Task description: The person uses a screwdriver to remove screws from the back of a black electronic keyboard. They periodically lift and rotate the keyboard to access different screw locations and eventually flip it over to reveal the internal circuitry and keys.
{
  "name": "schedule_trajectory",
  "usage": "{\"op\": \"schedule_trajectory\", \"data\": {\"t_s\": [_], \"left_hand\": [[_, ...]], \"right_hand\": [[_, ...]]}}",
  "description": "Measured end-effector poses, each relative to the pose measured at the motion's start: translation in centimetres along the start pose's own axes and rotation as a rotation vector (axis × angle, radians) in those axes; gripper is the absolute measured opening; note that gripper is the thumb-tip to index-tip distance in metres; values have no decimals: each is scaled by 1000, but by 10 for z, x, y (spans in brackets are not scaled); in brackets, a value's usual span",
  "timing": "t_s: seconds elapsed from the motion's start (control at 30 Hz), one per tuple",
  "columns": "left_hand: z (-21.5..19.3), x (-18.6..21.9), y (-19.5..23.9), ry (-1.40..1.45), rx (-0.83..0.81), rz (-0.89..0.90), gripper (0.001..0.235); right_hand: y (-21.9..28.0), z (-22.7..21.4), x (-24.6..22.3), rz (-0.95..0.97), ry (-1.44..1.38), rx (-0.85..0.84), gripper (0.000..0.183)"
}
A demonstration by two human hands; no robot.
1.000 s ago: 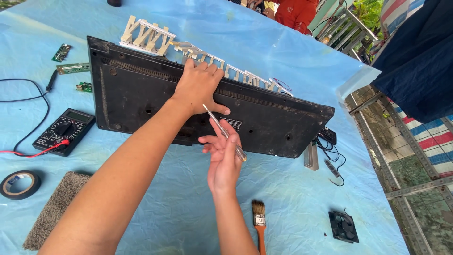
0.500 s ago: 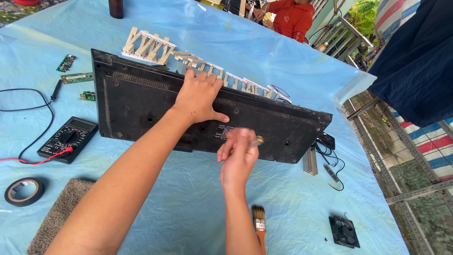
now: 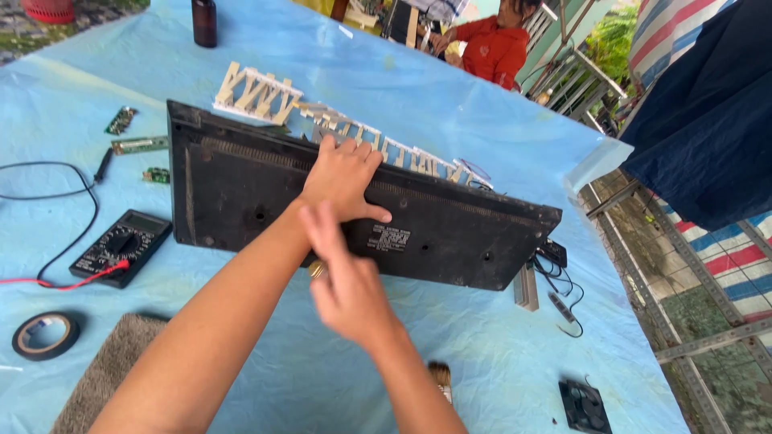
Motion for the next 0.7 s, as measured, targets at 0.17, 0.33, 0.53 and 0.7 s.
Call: {"op": "schedule_trajectory", "data": {"t_s": [0.17, 0.33, 0.53, 0.7], "left_hand": [[23, -1, 5, 56, 53, -32, 100], [34, 1, 13, 26, 190, -12, 104], [28, 6, 15, -39, 338, 26, 107], [12, 2, 1, -24, -1, -10, 102]], "right_hand": [[-11, -3, 13, 59, 176, 94, 83], [2, 0, 20, 83, 183, 87, 86], [18, 3, 30, 82, 40, 115, 86], [39, -15, -2, 279, -477, -38, 72]]}}
Point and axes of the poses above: each hand's wrist, its own y-axis away from the middle knuckle, its own z-axis out of the palm, x = y × z, the point moved 3 cm from there along -y, towards the middle knuckle, and after that the axes turned 13 degrees about x, right-handed, at the moved point
